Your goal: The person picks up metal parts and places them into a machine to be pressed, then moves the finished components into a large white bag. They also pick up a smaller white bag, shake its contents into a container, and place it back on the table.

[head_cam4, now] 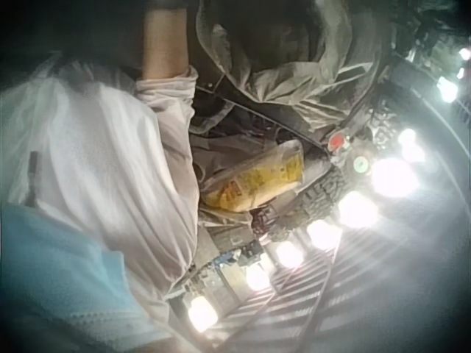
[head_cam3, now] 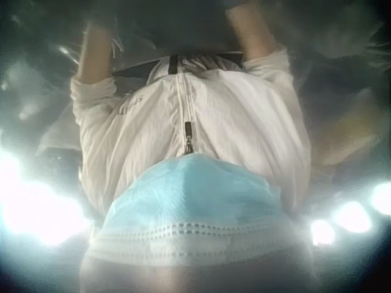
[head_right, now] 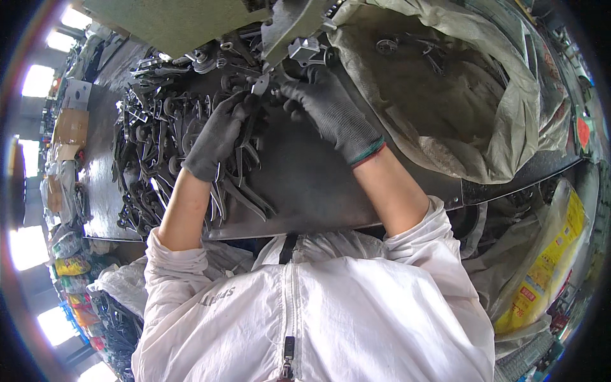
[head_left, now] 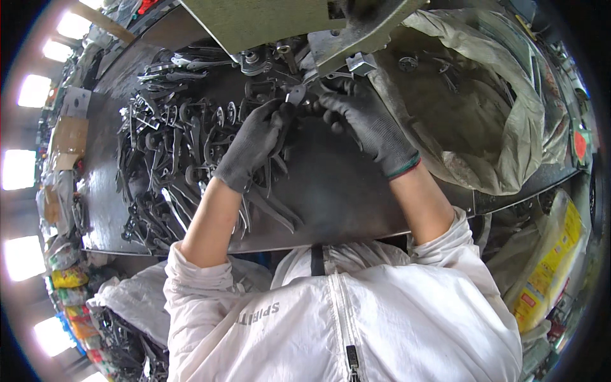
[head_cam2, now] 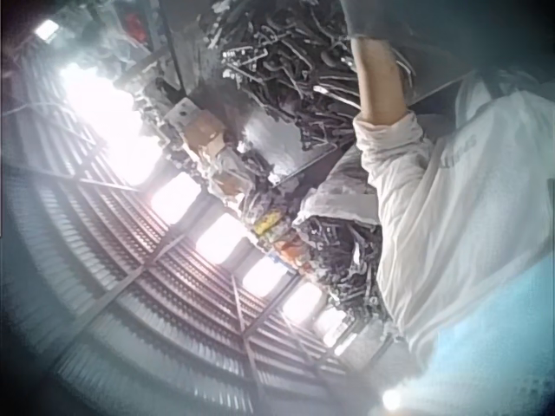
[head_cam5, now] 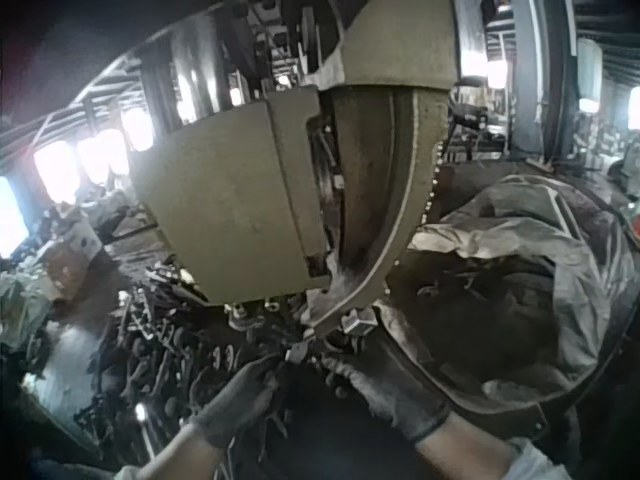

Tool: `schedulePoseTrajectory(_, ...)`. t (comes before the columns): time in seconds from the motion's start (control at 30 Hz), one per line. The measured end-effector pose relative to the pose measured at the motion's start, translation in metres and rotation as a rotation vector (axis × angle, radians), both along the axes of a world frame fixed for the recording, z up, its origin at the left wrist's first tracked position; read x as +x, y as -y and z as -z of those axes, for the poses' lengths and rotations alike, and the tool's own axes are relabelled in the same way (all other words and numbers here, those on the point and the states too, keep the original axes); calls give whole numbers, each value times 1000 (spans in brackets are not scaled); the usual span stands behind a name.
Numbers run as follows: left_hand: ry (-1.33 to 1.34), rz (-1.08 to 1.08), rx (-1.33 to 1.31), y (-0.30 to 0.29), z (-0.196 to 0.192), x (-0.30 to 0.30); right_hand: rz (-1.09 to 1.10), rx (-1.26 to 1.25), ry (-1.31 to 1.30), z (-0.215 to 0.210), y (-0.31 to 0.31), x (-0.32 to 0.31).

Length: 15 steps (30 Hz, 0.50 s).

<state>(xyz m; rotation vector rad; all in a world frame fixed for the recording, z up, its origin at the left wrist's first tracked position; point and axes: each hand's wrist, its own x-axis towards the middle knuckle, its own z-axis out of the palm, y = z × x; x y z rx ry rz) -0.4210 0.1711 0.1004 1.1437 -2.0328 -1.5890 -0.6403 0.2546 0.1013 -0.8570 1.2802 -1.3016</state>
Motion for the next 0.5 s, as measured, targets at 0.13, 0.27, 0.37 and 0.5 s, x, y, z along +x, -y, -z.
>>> schedulePoseTrajectory(0.13, -100, -41, -387, 0, 4, 1, -51, -265, -448, 8, 16, 11)
schedulePoseTrajectory(0.27, 126, -28, -79, 19, 7, -8, -113, -144, -207, 16, 16, 3)
schedulePoseTrajectory(0.37, 361, 312, -686, 29, 32, 6, -169, -108, -448, 36, 31, 16)
schedulePoseTrajectory(0.5, 463, 104, -604, 20, -20, 9, -110, 25, -24, 21, 15, 19)
